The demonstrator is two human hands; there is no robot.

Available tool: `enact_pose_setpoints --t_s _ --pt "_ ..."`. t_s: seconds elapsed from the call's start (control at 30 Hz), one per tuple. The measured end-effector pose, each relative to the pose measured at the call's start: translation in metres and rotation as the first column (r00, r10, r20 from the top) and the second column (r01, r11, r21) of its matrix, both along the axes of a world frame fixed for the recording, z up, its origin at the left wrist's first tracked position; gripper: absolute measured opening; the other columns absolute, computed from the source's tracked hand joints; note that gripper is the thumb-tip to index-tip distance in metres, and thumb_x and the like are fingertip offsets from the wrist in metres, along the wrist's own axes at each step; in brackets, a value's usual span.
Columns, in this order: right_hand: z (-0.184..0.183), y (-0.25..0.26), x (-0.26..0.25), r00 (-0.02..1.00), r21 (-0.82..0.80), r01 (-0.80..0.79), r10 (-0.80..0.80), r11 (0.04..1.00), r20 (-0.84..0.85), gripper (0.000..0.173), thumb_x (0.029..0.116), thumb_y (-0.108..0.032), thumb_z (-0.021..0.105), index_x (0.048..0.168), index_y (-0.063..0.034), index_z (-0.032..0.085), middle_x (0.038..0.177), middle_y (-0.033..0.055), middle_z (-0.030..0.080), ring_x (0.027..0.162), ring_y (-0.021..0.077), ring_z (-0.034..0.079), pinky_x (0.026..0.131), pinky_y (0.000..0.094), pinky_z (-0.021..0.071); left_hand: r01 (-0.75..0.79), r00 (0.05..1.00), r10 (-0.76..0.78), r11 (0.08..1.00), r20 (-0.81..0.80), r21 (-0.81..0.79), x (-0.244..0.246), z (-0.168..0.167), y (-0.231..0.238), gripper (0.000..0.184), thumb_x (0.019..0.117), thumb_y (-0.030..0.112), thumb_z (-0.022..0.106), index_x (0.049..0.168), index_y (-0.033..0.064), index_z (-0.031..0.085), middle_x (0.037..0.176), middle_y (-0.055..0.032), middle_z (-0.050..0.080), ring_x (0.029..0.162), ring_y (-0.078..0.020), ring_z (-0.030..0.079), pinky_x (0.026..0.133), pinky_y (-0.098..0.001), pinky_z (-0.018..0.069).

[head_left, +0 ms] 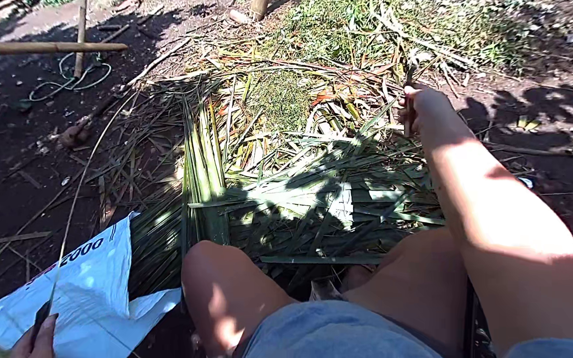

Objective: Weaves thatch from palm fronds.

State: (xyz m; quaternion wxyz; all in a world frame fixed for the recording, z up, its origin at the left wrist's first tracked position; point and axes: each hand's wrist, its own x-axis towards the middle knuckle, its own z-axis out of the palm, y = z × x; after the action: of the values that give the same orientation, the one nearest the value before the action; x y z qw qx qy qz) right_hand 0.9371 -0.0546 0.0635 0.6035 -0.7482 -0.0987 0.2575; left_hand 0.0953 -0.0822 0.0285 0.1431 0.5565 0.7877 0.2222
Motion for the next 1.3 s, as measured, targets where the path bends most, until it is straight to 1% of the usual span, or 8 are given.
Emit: enact_pose_setpoints --t_s 0.07,0.13,0.27,0.33,0.5,0.73,0.97,1.3 --pt "-0.002 0.003 -0.017 0.985 -0.093 -0.11 0.121 0.99 0.126 0.042 0.1089 -0.037 0.046 0.145 -0.0153 0.049 0.1 0.0041 0.056 0.068 0.0101 0.051 0.064 0.0316 0.0477 0.016 0.999 -0.013 0.997 -0.049 0.079 0.058 0.012 0.002 0.058 0.106 0.045 0.049 0.128 -0.0073 0.063 0.115 -0.0343 0.064 0.108 -0.0435 0.062 0.097 -0.064 0.0438" --pt "0.004 0.011 -0.057 0.955 -0.054 -0.259 0.264 0.964 0.138 0.037 0.1097 -0.033 0.044 0.14 -0.0124 0.05 0.096 0.0014 0.054 0.067 0.0074 0.052 0.062 0.0285 0.049 0.096 0.993 -0.088 0.991 -0.076 0.099 0.124 0.03 0.006 0.059 0.1078 0.046 0.044 0.131 -0.0062 0.063 0.123 -0.0366 0.062 0.12 -0.0532 0.058 0.101 -0.0729 0.0381" --pt "0.023 0.014 -0.166 0.797 0.083 -0.604 0.602 0.793 0.051 0.016 0.11 -0.018 0.045 0.12 -0.0091 0.054 0.08 -0.0016 0.059 0.057 0.006 0.056 0.052 0.0233 0.0513 0.127 0.984 -0.136 0.989 0.114 0.082 0.22 0.035 0.025 0.062 0.1123 0.042 0.026 0.13 -0.0045 0.064 0.12 -0.0297 0.066 0.117 -0.0423 0.062 0.102 -0.063 0.0425" --pt "0.019 0.005 -0.215 0.611 0.146 -0.785 0.791 0.603 0.017 0.015 0.1092 -0.013 0.045 0.12 -0.0053 0.053 0.082 0.0021 0.059 0.055 0.0075 0.056 0.05 0.0222 0.0507 0.137 0.947 -0.152 0.988 0.284 0.074 0.261 0.033 0.032 0.051 0.1117 0.038 0.038 0.123 -0.0044 0.064 0.102 -0.023 0.066 0.097 -0.033 0.062 0.09 -0.055 0.0468" --pt "-0.01 -0.01 -0.294 0.285 0.178 -0.945 0.958 0.274 0.037 0.034 0.1072 -0.014 0.05 0.141 -0.0082 0.053 0.073 0.0015 0.058 0.049 0.0047 0.049 0.047 0.0194 0.0441 0.351 0.86 -0.357 0.933 0.364 0.086 0.32 0.024 0.038 0.035 0.1085 0.03 0.051 0.121 0.0027 0.068 0.103 -0.0151 0.07 0.093 -0.026 0.065 0.087 -0.0508 0.0508" --pt "-0.02 -0.009 -0.306 0.251 0.162 -0.952 0.966 0.258 -0.065 0.037 0.1095 -0.019 0.047 0.145 -0.0141 0.053 0.07 -0.0009 0.051 0.048 0.003 0.042 0.045 0.0184 0.0371 0.415 0.835 -0.43 0.902 0.344 0.12 0.346 0.019 0.023 0.028 0.1047 0.032 0.059 0.114 0.01 0.074 0.113 -0.0073 0.071 0.103 -0.0193 0.066 0.091 -0.047 0.0514" --pt "-0.021 -0.014 -0.31 0.336 0.228 -0.902 0.929 0.365 -0.158 0.031 0.1092 -0.016 0.049 0.137 -0.0089 0.058 0.069 -0.0009 0.05 0.047 0.002 0.042 0.043 0.0159 0.0365 0.522 0.817 -0.573 0.785 0.068 0.333 0.342 0.002 0.017 0.031 0.1053 0.033 0.055 0.107 0.0093 0.076 0.087 -0.0048 0.067 0.083 -0.0186 0.065 0.078 -0.042 0.0522" --pt "-0.028 -0.012 -0.28 0.459 0.347 -0.814 0.882 0.465 -0.106 0.027 0.1088 -0.02 0.045 0.132 -0.0122 0.056 0.067 -0.0044 0.046 0.045 0.001 0.038 0.04 0.0153 0.0348 0.546 0.814 -0.574 0.809 0.091 0.22 0.326 0.008 0.015 0.032 0.1055 0.033 0.054 0.107 0.0103 0.076 0.089 -0.0037 0.067 0.085 -0.0174 0.064 0.079 -0.0417 0.0506"
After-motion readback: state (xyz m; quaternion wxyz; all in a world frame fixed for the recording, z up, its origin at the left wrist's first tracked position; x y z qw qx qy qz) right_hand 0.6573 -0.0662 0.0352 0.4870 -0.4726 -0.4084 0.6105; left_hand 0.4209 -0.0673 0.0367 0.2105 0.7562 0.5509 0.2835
